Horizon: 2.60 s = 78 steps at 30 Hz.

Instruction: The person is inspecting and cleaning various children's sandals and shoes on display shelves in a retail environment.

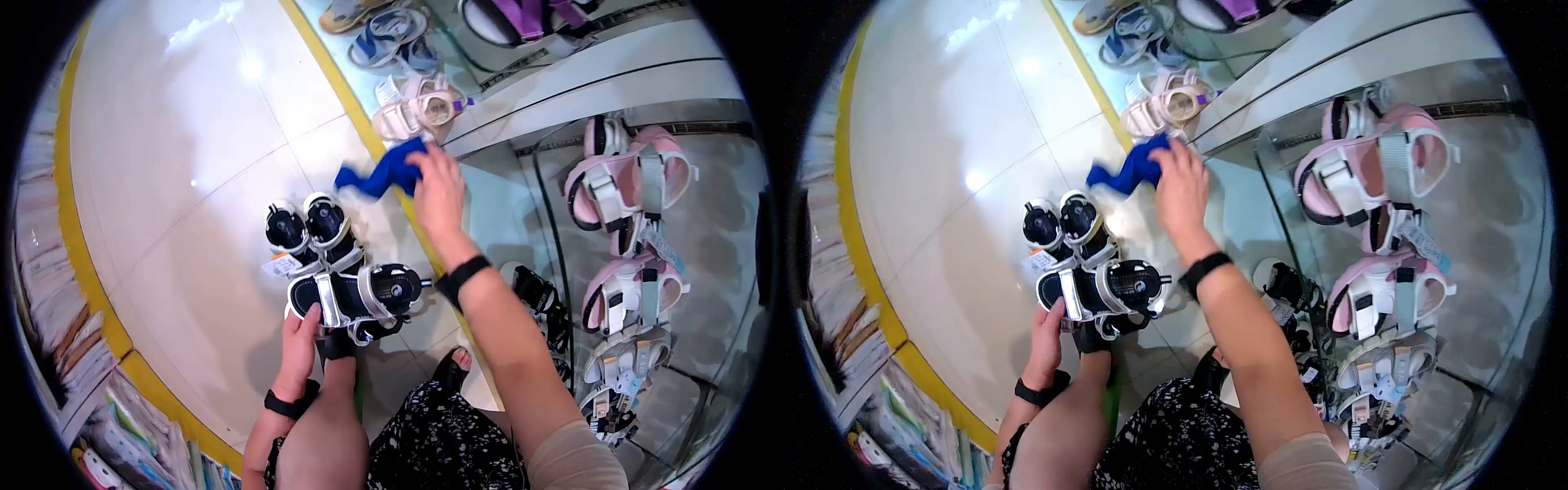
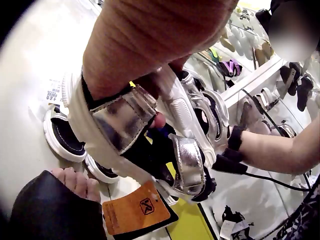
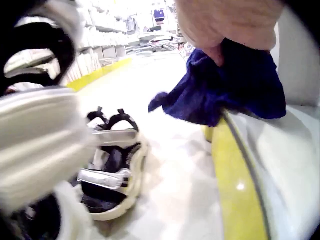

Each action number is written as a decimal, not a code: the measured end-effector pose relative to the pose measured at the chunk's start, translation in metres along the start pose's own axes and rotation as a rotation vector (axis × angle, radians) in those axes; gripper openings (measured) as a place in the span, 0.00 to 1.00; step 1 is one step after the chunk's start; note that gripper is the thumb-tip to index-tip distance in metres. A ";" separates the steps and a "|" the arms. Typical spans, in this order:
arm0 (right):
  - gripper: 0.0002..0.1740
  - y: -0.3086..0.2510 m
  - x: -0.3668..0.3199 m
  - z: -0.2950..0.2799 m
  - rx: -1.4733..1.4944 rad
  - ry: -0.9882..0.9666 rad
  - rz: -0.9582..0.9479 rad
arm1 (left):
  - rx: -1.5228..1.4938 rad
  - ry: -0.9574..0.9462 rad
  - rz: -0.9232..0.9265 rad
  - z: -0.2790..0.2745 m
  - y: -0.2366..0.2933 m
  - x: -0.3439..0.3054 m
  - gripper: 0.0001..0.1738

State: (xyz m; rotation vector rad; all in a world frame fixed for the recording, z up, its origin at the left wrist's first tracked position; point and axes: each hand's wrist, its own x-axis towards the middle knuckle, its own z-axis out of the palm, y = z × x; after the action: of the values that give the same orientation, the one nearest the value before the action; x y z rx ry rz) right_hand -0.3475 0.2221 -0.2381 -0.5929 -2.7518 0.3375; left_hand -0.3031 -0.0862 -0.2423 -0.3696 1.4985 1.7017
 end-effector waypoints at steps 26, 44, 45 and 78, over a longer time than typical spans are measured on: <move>0.27 0.034 -0.031 -0.003 -0.076 -0.092 0.281 | -0.076 0.021 0.026 -0.003 -0.001 0.002 0.17; 0.31 0.074 -0.154 -0.044 0.131 -0.227 0.520 | 0.071 -0.003 0.148 0.023 0.007 -0.003 0.21; 0.31 0.065 -0.148 -0.038 0.056 -0.227 0.526 | 0.113 -0.020 0.145 0.026 0.010 -0.001 0.21; 0.35 0.061 -0.234 -0.074 -0.113 -0.244 0.641 | 1.260 -0.456 0.543 0.089 -0.086 0.034 0.30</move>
State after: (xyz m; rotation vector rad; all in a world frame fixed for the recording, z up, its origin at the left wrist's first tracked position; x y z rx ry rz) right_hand -0.0970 0.1874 -0.2442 -1.5584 -2.7418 0.4142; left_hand -0.2362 0.0055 -0.3024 1.0765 2.0401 0.7673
